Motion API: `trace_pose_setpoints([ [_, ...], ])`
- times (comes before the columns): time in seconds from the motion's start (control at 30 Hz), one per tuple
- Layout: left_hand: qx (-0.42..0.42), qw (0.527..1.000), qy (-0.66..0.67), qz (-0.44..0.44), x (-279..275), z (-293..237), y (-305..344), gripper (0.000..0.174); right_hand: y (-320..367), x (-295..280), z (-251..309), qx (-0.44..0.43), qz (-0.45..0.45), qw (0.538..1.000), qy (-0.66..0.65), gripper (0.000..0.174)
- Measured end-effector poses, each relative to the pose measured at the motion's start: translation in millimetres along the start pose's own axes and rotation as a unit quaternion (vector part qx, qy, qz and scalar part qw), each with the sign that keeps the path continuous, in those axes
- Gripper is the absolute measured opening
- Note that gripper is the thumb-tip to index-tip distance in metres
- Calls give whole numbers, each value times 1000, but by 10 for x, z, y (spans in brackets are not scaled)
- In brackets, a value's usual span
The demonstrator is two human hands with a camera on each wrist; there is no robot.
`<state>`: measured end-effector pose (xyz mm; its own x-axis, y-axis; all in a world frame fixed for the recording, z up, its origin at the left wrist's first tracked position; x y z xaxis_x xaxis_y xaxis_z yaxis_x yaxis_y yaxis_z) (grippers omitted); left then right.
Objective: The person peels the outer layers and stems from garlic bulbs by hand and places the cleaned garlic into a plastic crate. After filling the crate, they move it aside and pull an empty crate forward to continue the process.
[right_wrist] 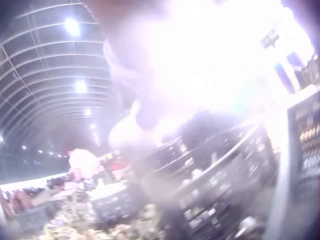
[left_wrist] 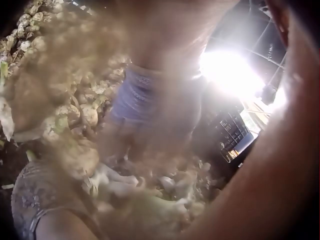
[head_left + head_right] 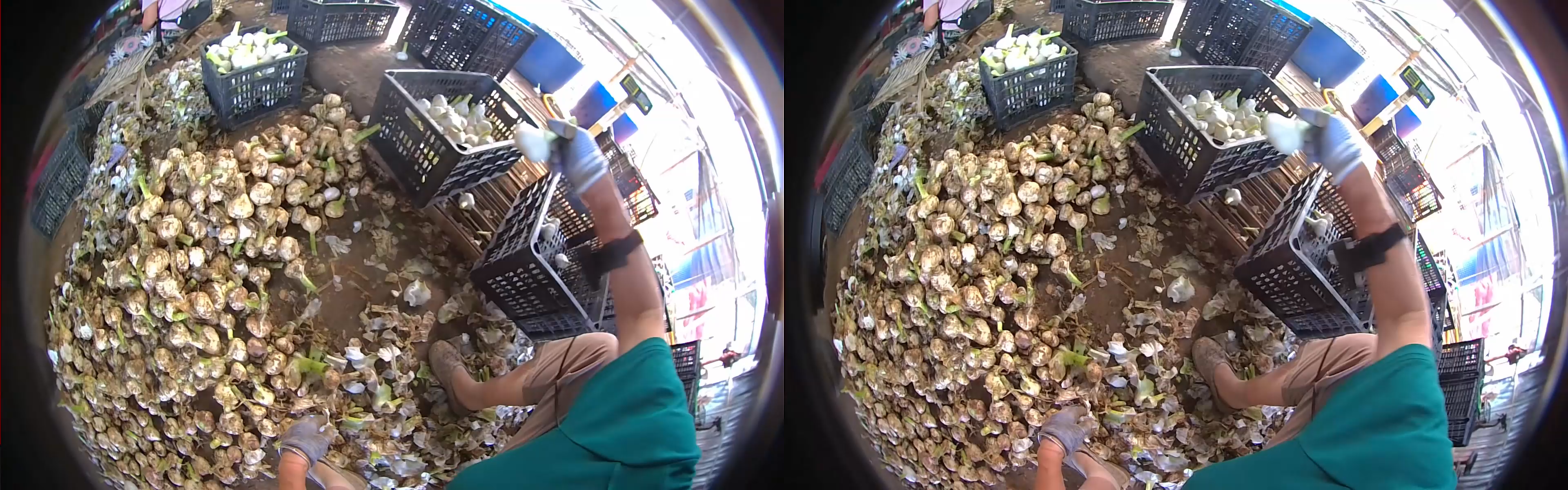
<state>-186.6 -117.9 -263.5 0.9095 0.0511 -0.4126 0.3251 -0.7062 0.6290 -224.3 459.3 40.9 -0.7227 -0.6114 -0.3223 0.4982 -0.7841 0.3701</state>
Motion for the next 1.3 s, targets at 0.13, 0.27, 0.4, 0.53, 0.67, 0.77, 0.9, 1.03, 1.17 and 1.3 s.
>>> trace_pose_setpoints([
  [0.13, -18, 998, -51, 26, -22, -81, -10, 45, -146, -599, 144, -61, -176, 713, 676, 33],
  [0.27, -20, 995, -93, 5, 19, -69, -30, 42, -905, -202, -347, -26, -71, 635, 768, 27],
  [0.4, -17, 997, -75, 2, 19, -9, -88, 41, -960, 1168, -1268, -7, 77, 476, 876, 35],
  [0.53, -36, 996, -78, 38, 44, 111, -176, 41, -1359, 1437, -1939, -12, 29, 535, 845, 34],
  [0.67, -12, 994, -97, 57, 142, 291, -251, 42, -1894, 1279, -2333, 18, -75, 648, 758, 31],
  [0.77, -9, 992, -124, 37, 168, 350, -251, 44, -1968, 1231, -2335, 12, -79, 687, 723, 30],
  [0.9, -41, 990, -111, 76, 73, 223, -246, 43, -1500, 1370, -2017, -34, 8, 600, 799, 26],
  [1.03, -28, 994, -100, 27, -24, 71, -216, 43, -541, 1631, -1217, -44, 131, 523, 841, 32],
  [1.17, -38, 997, -72, 9, -133, -174, -112, 41, -314, 1147, -99, -121, 111, 649, 743, 34],
  [1.3, 49, 991, -88, -85, 49, 163, -25, 37, 203, 495, 288, -143, -161, 699, 682, 55],
])
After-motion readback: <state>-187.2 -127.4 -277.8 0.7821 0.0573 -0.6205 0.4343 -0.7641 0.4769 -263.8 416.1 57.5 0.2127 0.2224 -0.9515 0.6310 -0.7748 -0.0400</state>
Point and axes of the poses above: each hand's wrist, its own y-axis away from the middle knuckle, its own x-axis out of the palm, z = x × y, the point moved 4 cm from there along -y, towards the middle knuckle, and after that the axes turned 15 degrees about x, right-handed, at the moved point
